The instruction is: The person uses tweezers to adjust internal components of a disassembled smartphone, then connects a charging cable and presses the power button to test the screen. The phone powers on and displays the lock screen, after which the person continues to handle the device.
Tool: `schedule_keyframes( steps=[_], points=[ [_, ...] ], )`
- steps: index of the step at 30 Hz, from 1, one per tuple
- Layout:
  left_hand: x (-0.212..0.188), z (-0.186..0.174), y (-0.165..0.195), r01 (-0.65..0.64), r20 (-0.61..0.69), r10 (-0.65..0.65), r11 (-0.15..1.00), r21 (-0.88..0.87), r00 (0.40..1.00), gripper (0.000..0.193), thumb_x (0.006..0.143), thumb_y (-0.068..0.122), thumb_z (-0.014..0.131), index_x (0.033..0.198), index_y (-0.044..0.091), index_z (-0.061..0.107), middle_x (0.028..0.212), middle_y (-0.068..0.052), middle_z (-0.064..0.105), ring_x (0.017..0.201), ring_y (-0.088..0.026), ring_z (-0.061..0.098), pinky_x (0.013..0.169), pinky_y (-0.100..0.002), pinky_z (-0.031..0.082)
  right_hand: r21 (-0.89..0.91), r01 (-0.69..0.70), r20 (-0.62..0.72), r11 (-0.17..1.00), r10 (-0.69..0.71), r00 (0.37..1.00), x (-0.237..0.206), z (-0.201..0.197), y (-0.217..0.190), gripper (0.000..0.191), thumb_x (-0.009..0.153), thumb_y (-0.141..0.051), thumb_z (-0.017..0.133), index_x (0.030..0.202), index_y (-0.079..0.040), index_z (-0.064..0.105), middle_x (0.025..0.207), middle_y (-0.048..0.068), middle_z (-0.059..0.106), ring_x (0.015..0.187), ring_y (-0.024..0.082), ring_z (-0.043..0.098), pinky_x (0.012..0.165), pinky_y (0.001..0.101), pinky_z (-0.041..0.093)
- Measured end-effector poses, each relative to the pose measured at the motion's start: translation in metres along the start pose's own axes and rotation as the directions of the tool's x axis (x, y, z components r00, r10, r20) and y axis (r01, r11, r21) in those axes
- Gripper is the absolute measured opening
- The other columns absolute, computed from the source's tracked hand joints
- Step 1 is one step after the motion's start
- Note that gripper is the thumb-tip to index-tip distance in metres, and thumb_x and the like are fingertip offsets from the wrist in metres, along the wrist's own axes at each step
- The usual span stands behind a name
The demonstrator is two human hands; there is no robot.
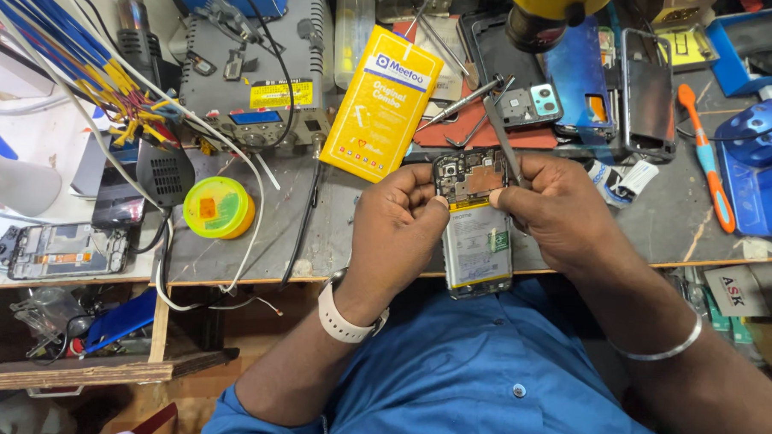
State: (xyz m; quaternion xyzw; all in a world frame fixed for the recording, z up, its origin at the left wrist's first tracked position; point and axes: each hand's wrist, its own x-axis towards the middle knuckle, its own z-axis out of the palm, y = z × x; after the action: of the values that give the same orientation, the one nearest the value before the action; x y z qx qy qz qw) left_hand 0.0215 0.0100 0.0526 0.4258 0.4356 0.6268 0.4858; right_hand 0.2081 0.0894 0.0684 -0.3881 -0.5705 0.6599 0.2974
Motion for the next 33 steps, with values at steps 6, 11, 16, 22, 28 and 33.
schedule_keyframes(
  steps=[6, 11, 16, 22, 28, 33],
  points=[
    [0.0, -0.007, -0.009, 0.05, 0.137, -0.021, 0.975, -0.216, 0.99, 0.043, 0.092, -0.009, 0.052, 0.135, -0.01, 0.054, 0.119, -0.016, 0.071, 0.106, -0.015, 0.07, 0.097, -0.029, 0.057, 0.026, 0.04, -0.002, 0.999, -0.04, 0.999, 0.008, -0.007, 0.003, 0.028, 0.088, 0.001, 0.062, 0.113, 0.007, 0.071, 0.102, 0.012, 0.076, 0.086, 0.014, 0.069, 0.079, 0.0268, 0.055],
    [-0.005, -0.013, -0.016, 0.092, 0.134, -0.064, 0.974, -0.207, 0.989, 0.047, 0.091, -0.01, 0.054, 0.138, -0.011, 0.051, 0.12, -0.016, 0.07, 0.106, -0.015, 0.07, 0.097, -0.03, 0.057, 0.054, 0.019, 0.052, 0.998, -0.022, 0.998, 0.008, -0.008, 0.008, 0.029, 0.088, 0.001, 0.062, 0.115, 0.008, 0.069, 0.105, 0.011, 0.075, 0.09, 0.013, 0.07, 0.083, 0.027, 0.057],
    [-0.01, -0.014, -0.008, 0.079, 0.107, -0.067, 0.991, -0.108, 0.992, 0.051, 0.089, -0.009, 0.058, 0.139, -0.004, 0.051, 0.125, -0.017, 0.066, 0.109, -0.018, 0.067, 0.097, -0.032, 0.055, 0.11, -0.063, 0.066, 0.992, 0.056, 0.996, 0.011, -0.015, 0.011, 0.031, 0.087, -0.002, 0.064, 0.116, 0.006, 0.069, 0.103, 0.012, 0.075, 0.085, 0.015, 0.071, 0.076, 0.0275, 0.057],
    [-0.021, -0.032, 0.033, -0.504, 0.294, 0.43, 0.538, 0.676, 0.854, 0.042, 0.088, 0.003, 0.076, 0.127, 0.012, 0.062, 0.147, -0.015, 0.053, 0.137, -0.032, 0.054, 0.116, -0.042, 0.046, 0.129, -0.169, 0.158, 0.977, 0.148, 0.976, 0.019, -0.03, 0.014, 0.024, 0.083, -0.007, 0.067, 0.105, 0.003, 0.07, 0.084, 0.005, 0.069, 0.063, 0.009, 0.055, 0.058, 0.0242, 0.046],
    [-0.004, -0.039, 0.054, -0.718, 0.571, 0.499, 0.164, 0.677, 0.652, 0.018, 0.09, 0.012, 0.083, 0.105, 0.015, 0.072, 0.149, -0.011, 0.051, 0.147, -0.033, 0.043, 0.123, -0.046, 0.04, 0.122, -0.207, 0.244, 0.971, 0.173, 0.954, 0.023, -0.032, 0.013, 0.02, 0.082, -0.006, 0.068, 0.1, 0.003, 0.069, 0.074, -0.001, 0.062, 0.053, 0.003, 0.042, 0.048, 0.0201, 0.033],
    [0.002, -0.038, 0.059, -0.779, 0.661, 0.479, 0.08, 0.622, 0.577, 0.015, 0.092, 0.011, 0.081, 0.104, 0.016, 0.073, 0.151, -0.008, 0.053, 0.15, -0.03, 0.041, 0.121, -0.041, 0.041, 0.145, -0.273, 0.304, 0.951, 0.22, 0.927, 0.025, -0.03, 0.007, 0.022, 0.081, -0.007, 0.068, 0.1, 0.003, 0.069, 0.076, -0.003, 0.064, 0.052, 0.001, 0.041, 0.045, 0.017, 0.032]
  ],
)
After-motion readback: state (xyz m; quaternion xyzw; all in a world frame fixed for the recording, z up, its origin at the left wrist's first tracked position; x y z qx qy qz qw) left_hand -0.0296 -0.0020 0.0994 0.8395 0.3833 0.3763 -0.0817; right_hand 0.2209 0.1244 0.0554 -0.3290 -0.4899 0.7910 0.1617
